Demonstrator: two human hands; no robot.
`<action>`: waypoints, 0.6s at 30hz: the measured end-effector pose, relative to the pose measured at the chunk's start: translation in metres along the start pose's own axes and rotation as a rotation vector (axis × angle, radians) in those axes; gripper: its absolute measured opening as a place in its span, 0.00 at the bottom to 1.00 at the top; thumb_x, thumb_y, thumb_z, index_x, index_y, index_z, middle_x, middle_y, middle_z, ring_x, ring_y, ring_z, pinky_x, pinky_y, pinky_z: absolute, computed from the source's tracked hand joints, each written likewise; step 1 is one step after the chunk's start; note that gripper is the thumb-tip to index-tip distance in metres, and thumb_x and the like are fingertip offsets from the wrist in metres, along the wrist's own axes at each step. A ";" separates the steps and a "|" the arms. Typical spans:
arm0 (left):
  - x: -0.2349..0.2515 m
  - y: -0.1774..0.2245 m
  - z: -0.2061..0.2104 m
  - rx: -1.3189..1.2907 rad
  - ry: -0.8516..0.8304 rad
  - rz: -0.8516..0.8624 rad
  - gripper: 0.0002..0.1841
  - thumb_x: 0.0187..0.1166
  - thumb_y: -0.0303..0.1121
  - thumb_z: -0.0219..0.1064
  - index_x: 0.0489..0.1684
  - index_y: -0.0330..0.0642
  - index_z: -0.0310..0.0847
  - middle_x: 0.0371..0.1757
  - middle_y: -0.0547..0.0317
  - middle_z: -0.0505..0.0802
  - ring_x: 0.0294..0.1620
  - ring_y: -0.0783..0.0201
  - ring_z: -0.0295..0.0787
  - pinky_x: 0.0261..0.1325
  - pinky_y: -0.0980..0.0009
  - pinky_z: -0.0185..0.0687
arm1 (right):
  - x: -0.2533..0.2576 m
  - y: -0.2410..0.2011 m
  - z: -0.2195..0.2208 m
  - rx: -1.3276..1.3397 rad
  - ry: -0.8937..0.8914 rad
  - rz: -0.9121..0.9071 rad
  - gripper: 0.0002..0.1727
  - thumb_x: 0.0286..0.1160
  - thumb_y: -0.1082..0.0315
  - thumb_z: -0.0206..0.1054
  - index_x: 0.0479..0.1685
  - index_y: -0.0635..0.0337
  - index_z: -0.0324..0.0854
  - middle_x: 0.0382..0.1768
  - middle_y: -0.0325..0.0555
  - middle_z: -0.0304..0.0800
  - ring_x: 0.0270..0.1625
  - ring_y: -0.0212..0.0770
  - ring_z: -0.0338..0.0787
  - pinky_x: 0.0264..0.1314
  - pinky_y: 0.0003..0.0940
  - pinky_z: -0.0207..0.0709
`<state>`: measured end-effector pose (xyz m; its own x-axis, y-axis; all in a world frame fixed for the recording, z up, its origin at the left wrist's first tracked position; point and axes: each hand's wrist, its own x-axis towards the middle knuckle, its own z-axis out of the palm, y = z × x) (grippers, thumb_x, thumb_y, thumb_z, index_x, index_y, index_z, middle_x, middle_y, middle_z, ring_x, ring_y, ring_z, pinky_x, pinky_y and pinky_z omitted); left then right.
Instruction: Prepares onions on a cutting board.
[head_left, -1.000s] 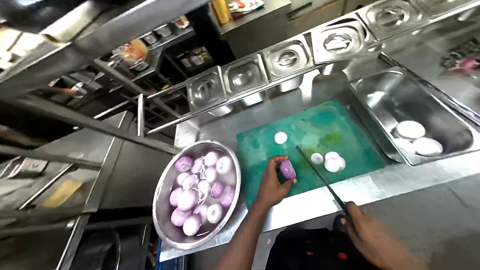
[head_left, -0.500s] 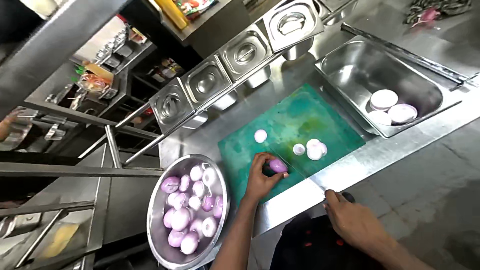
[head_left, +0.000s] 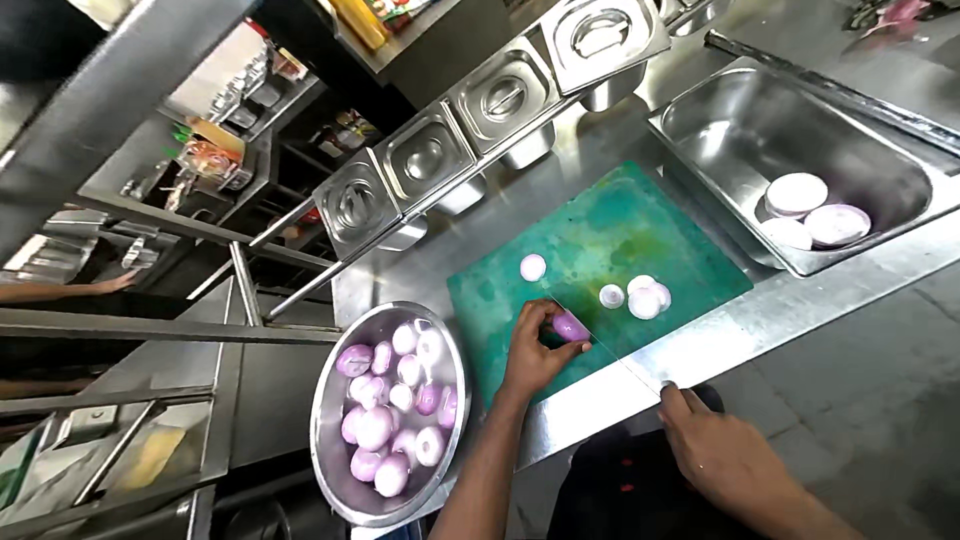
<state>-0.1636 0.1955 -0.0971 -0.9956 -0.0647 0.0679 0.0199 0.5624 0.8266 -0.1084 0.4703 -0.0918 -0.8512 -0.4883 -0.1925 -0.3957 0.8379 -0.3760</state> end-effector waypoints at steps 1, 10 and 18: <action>0.000 0.000 0.000 0.003 0.001 -0.002 0.29 0.52 0.40 0.90 0.53 0.48 0.84 0.60 0.58 0.85 0.60 0.64 0.86 0.58 0.63 0.91 | 0.001 -0.001 -0.002 0.005 -0.029 0.005 0.15 0.87 0.59 0.53 0.56 0.58 0.78 0.40 0.56 0.90 0.22 0.56 0.91 0.19 0.51 0.83; -0.001 -0.003 0.001 -0.023 0.016 -0.023 0.29 0.51 0.41 0.91 0.53 0.50 0.85 0.62 0.59 0.85 0.61 0.63 0.85 0.57 0.65 0.91 | 0.039 -0.020 -0.015 0.059 -0.272 0.053 0.16 0.90 0.63 0.49 0.67 0.60 0.72 0.51 0.58 0.88 0.41 0.60 0.94 0.38 0.53 0.87; -0.001 -0.004 0.004 0.004 0.029 -0.012 0.30 0.51 0.41 0.90 0.55 0.50 0.84 0.63 0.60 0.84 0.61 0.64 0.85 0.58 0.65 0.90 | 0.066 -0.028 -0.022 0.078 -0.386 0.061 0.16 0.87 0.68 0.50 0.69 0.58 0.68 0.54 0.58 0.85 0.48 0.60 0.93 0.45 0.52 0.87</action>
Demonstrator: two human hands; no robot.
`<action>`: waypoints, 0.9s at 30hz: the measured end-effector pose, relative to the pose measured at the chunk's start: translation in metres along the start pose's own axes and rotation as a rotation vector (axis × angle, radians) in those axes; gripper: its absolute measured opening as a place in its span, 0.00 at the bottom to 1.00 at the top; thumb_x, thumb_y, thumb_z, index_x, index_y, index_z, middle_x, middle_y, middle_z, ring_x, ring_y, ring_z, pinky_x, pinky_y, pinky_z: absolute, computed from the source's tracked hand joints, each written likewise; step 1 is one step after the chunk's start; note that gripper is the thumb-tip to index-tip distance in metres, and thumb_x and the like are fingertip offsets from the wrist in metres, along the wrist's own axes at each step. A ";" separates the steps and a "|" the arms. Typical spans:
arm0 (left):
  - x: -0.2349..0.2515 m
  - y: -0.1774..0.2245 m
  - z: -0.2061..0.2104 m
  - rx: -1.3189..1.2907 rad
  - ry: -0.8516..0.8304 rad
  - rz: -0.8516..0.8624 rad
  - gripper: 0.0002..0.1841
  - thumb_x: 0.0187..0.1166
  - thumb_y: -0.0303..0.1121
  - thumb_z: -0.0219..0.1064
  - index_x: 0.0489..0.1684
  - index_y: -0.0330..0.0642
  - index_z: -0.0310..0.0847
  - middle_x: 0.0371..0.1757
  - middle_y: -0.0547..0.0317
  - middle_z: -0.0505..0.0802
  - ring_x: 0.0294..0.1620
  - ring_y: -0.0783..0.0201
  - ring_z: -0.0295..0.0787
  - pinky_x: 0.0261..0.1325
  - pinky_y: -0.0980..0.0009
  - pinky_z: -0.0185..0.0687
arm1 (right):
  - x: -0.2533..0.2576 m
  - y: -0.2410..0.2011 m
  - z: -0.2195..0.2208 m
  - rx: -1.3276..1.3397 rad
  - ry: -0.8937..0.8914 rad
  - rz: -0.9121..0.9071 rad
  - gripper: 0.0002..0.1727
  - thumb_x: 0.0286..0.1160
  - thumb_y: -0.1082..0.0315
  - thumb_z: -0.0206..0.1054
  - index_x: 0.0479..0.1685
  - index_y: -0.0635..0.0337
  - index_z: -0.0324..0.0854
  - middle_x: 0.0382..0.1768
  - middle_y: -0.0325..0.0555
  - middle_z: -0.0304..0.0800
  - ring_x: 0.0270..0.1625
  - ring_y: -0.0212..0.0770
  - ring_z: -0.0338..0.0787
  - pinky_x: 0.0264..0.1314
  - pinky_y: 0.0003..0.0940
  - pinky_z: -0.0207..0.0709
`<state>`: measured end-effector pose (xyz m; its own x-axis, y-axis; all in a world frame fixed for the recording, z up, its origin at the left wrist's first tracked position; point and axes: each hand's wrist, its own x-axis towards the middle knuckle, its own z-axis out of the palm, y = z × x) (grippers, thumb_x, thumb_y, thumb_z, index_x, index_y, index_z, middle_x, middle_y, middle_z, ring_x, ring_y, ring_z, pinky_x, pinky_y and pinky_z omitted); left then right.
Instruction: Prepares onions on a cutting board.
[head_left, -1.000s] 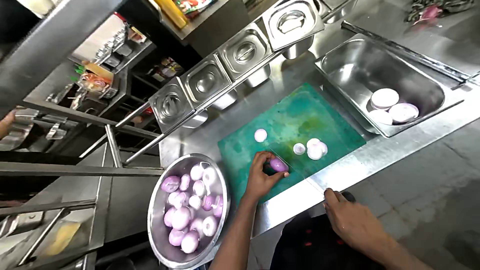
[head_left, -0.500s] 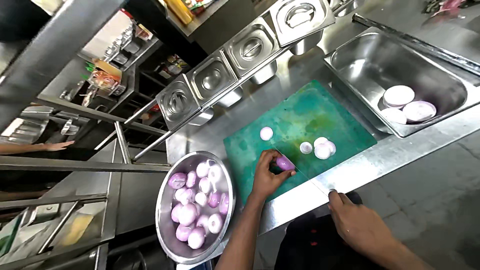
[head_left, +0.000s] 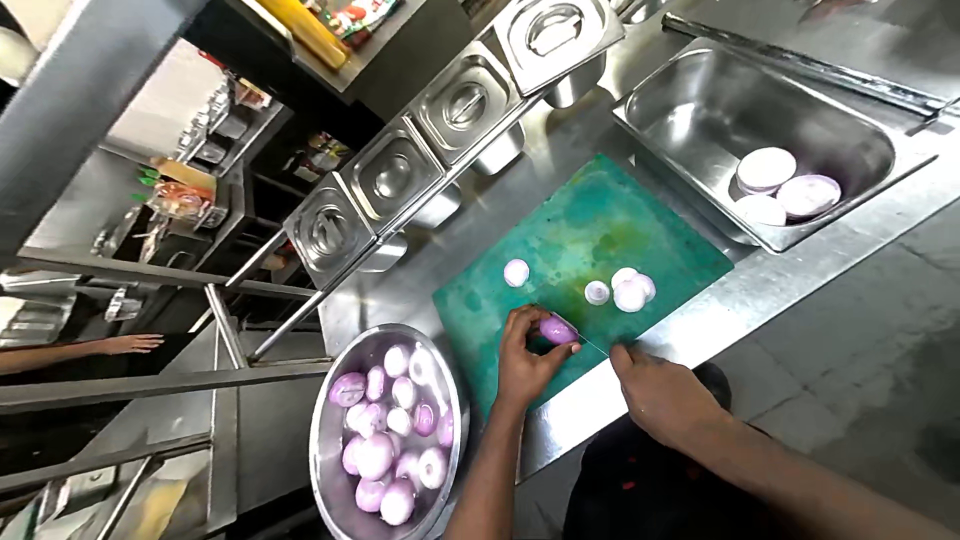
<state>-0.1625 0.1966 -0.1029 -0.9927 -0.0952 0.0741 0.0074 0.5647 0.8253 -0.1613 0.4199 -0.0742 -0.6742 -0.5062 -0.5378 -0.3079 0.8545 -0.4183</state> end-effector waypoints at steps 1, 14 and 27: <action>0.000 0.000 0.000 0.013 0.000 0.002 0.30 0.51 0.42 0.90 0.54 0.50 0.84 0.63 0.60 0.84 0.61 0.64 0.85 0.58 0.65 0.90 | -0.002 0.002 0.001 0.009 -0.018 0.011 0.16 0.87 0.69 0.51 0.70 0.58 0.68 0.56 0.58 0.84 0.50 0.60 0.93 0.47 0.53 0.87; -0.008 -0.008 0.005 -0.134 0.119 -0.055 0.33 0.48 0.38 0.91 0.56 0.49 0.78 0.61 0.57 0.85 0.61 0.60 0.85 0.58 0.62 0.90 | -0.075 0.086 0.053 0.089 0.149 -0.048 0.17 0.86 0.54 0.56 0.55 0.59 0.74 0.34 0.57 0.88 0.31 0.63 0.93 0.28 0.60 0.84; 0.004 -0.002 0.028 -0.355 0.467 -0.191 0.17 0.71 0.31 0.79 0.57 0.42 0.83 0.47 0.56 0.87 0.37 0.65 0.85 0.40 0.70 0.87 | -0.055 0.131 0.011 0.575 0.148 -0.125 0.21 0.82 0.47 0.58 0.57 0.54 0.74 0.21 0.41 0.81 0.18 0.43 0.83 0.19 0.45 0.80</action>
<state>-0.1696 0.2179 -0.1196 -0.8236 -0.5618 0.0780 -0.0457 0.2029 0.9781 -0.1574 0.5579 -0.1074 -0.7549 -0.5421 -0.3690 -0.0063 0.5687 -0.8225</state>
